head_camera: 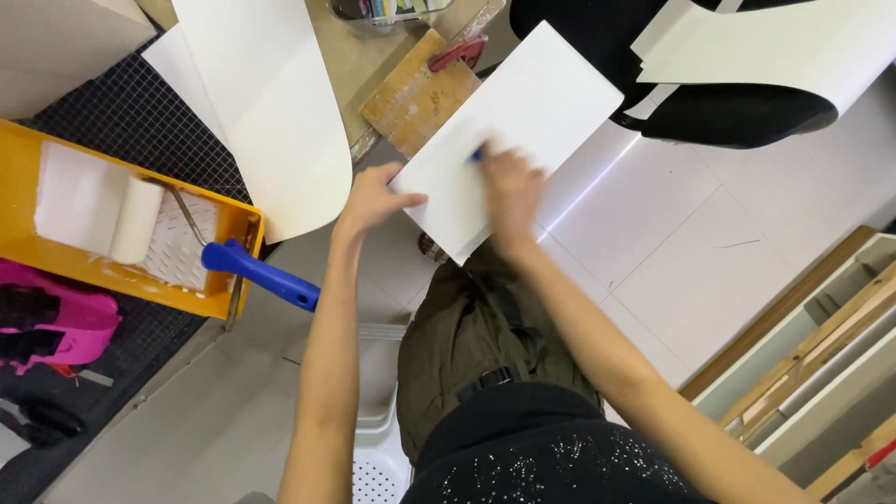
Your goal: Applying adhesive paper to white boards using a paint roller and a squeegee tool.
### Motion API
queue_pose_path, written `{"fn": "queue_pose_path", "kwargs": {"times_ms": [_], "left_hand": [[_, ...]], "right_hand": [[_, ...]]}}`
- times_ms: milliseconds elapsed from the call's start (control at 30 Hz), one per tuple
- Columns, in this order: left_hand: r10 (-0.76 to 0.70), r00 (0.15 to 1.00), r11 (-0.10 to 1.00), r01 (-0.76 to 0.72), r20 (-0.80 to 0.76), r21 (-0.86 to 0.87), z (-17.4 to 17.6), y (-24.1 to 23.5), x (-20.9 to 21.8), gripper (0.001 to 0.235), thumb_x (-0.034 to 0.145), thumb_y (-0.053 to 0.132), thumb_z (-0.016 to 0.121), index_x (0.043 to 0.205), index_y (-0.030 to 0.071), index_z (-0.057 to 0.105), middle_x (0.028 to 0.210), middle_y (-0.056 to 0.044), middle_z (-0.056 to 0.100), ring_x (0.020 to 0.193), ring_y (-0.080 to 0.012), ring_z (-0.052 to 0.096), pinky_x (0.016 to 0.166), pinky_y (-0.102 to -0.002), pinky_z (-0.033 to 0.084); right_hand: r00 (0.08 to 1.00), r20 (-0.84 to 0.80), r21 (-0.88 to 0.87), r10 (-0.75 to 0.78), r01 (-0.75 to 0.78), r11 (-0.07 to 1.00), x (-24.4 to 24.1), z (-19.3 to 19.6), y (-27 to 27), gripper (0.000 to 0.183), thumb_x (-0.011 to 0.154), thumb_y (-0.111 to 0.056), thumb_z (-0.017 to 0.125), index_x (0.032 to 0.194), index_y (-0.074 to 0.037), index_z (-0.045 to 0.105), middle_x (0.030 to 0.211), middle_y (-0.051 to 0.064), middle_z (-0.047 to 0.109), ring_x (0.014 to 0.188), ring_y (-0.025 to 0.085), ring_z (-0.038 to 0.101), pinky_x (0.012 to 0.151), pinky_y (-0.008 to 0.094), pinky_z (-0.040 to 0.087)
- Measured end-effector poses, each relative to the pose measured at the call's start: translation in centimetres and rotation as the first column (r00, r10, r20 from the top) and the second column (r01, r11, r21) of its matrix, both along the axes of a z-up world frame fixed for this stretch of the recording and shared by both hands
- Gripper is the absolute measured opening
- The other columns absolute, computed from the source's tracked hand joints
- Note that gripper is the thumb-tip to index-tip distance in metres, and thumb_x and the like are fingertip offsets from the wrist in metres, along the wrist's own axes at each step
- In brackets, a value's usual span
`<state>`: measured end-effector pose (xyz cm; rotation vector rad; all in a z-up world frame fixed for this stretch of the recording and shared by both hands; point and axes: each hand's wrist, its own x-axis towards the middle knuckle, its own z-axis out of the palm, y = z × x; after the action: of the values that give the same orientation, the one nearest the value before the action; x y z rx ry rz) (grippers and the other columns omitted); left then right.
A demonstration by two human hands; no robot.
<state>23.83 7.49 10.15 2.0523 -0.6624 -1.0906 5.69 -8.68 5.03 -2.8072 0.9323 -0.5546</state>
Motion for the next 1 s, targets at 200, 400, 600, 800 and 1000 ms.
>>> {"fn": "queue_pose_path", "kwargs": {"times_ms": [200, 400, 600, 800, 1000], "left_hand": [[0.036, 0.999, 0.999, -0.035, 0.025, -0.03, -6.3, -0.3, 1.4, 0.039, 0.061, 0.036, 0.091, 0.074, 0.007, 0.07, 0.058, -0.007, 0.055, 0.059, -0.0212, 0.053, 0.055, -0.031, 0.039], [0.062, 0.989, 0.997, -0.068, -0.133, -0.04, -3.6, -0.9, 0.5, 0.038, 0.061, 0.034, 0.092, 0.077, 0.008, 0.07, 0.062, -0.002, 0.056, 0.062, -0.0145, 0.054, 0.054, -0.025, 0.038], [0.049, 0.981, 0.999, -0.048, -0.187, 0.009, -1.3, -0.7, 0.5, 0.037, 0.07, 0.031, 0.088, 0.076, 0.011, 0.058, 0.07, 0.002, 0.053, 0.065, -0.011, 0.049, 0.058, -0.025, 0.034], [0.072, 0.985, 0.996, -0.081, -0.159, -0.049, -3.8, -0.4, 0.0, 0.035, 0.065, 0.029, 0.092, 0.08, 0.007, 0.07, 0.065, -0.002, 0.059, 0.06, -0.0128, 0.054, 0.052, -0.025, 0.039], [0.095, 0.985, 0.993, -0.103, -0.141, -0.053, -1.5, -0.6, -0.6, 0.033, 0.066, 0.026, 0.092, 0.081, 0.007, 0.07, 0.066, -0.002, 0.059, 0.059, -0.0121, 0.054, 0.052, -0.024, 0.038]], "right_hand": [[0.997, 0.01, -0.098, 0.072, -0.07, 0.993, 2.9, -0.6, -6.5, 0.042, 0.101, -0.038, 0.06, 0.141, -0.027, 0.055, 0.098, -0.003, 0.055, 0.087, 0.018, 0.055, 0.075, 0.039, 0.035], [0.994, 0.009, -0.128, 0.11, -0.108, 0.986, 4.1, 0.1, 2.3, 0.043, 0.101, -0.046, 0.055, 0.142, -0.032, 0.054, 0.094, -0.006, 0.05, 0.082, 0.015, 0.052, 0.078, 0.037, 0.035], [0.998, -0.002, -0.227, -0.07, 0.068, 0.971, 4.2, -0.7, -6.2, 0.04, 0.102, -0.026, 0.059, 0.141, -0.024, 0.052, 0.091, 0.0, 0.052, 0.081, 0.019, 0.051, 0.07, 0.038, 0.033], [0.998, -0.045, -0.166, 0.053, -0.059, 0.984, -0.1, -2.5, 1.0, 0.038, 0.102, -0.034, 0.053, 0.14, -0.031, 0.055, 0.09, -0.005, 0.051, 0.08, 0.017, 0.052, 0.074, 0.037, 0.036], [0.975, 0.031, -0.269, -0.221, 0.22, 0.938, -2.1, -2.5, -3.7, 0.04, 0.106, -0.04, 0.052, 0.143, -0.025, 0.052, 0.092, -0.004, 0.05, 0.079, 0.015, 0.048, 0.076, 0.036, 0.031]]}}
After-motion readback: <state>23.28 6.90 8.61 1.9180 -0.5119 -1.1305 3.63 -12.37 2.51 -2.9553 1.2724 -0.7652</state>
